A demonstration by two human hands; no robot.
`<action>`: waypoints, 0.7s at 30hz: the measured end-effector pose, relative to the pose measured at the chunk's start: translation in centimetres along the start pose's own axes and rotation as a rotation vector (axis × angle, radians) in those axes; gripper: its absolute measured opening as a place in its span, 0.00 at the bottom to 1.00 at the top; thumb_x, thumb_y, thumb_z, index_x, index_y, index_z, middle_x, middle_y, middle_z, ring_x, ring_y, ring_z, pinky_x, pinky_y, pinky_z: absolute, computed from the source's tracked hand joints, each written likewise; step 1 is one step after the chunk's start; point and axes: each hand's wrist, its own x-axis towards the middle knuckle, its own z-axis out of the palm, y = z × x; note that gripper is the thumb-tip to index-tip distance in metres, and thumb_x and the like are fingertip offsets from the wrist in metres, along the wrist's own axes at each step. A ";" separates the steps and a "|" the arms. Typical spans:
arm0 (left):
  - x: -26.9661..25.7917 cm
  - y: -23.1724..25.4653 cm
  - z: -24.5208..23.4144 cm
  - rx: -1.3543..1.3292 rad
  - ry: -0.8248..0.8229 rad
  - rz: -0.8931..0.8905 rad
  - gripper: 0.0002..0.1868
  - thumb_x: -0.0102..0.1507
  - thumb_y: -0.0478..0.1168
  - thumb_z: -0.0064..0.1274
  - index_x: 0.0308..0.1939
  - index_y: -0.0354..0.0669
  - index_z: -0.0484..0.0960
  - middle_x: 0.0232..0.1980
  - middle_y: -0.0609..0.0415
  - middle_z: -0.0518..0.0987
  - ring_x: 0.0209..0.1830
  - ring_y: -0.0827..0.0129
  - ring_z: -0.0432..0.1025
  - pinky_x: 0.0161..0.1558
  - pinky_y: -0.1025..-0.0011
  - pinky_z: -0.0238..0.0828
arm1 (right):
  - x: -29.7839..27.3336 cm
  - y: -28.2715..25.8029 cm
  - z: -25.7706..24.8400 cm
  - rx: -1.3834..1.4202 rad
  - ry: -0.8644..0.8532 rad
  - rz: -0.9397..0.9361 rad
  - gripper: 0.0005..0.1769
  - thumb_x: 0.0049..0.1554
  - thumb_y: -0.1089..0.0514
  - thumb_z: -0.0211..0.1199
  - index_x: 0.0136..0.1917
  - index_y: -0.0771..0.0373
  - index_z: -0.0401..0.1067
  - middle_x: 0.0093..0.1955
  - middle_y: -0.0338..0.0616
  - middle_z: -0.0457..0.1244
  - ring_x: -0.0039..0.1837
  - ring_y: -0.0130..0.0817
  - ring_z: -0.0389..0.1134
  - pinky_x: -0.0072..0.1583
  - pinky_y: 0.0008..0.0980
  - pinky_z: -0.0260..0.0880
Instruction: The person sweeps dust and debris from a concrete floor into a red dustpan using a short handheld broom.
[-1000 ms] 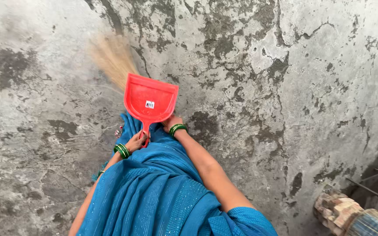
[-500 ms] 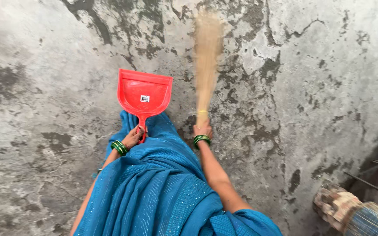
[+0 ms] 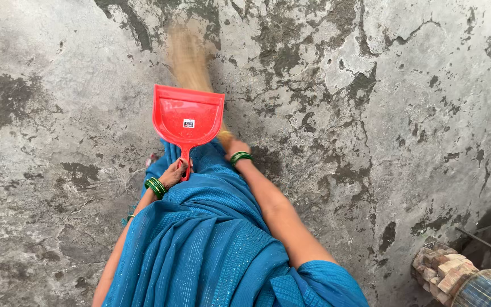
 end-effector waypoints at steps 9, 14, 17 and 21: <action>3.3 1.8 0.2 0.093 -0.113 0.051 0.31 0.67 0.70 0.37 0.49 0.46 0.74 0.37 0.60 0.75 0.34 0.79 0.64 0.38 0.78 0.63 | -0.6 1.4 -0.2 -0.012 0.134 -0.169 0.46 0.45 0.50 0.71 0.74 0.57 0.57 0.60 0.57 0.65 0.56 0.57 0.71 0.55 0.53 0.74; 5.7 3.6 0.6 0.143 -0.194 -0.010 0.31 0.66 0.70 0.36 0.48 0.47 0.74 0.36 0.60 0.76 0.33 0.79 0.67 0.37 0.79 0.66 | -2.6 6.1 -1.8 0.188 0.235 0.338 0.38 0.49 0.38 0.74 0.66 0.52 0.68 0.56 0.53 0.69 0.55 0.56 0.73 0.56 0.54 0.75; 6.7 4.9 0.4 0.141 -0.264 0.029 0.30 0.67 0.68 0.41 0.49 0.45 0.74 0.37 0.59 0.75 0.34 0.78 0.66 0.38 0.78 0.66 | -2.5 8.8 -3.6 0.407 0.406 0.598 0.41 0.45 0.44 0.74 0.70 0.46 0.67 0.47 0.57 0.70 0.50 0.58 0.73 0.52 0.55 0.74; 8.8 7.2 -0.7 0.188 -0.282 -0.032 0.28 0.68 0.67 0.39 0.48 0.47 0.74 0.36 0.60 0.75 0.34 0.79 0.66 0.37 0.78 0.66 | 0.9 12.5 -8.1 0.661 0.406 0.877 0.31 0.40 0.44 0.77 0.56 0.53 0.76 0.48 0.51 0.71 0.51 0.51 0.74 0.53 0.48 0.74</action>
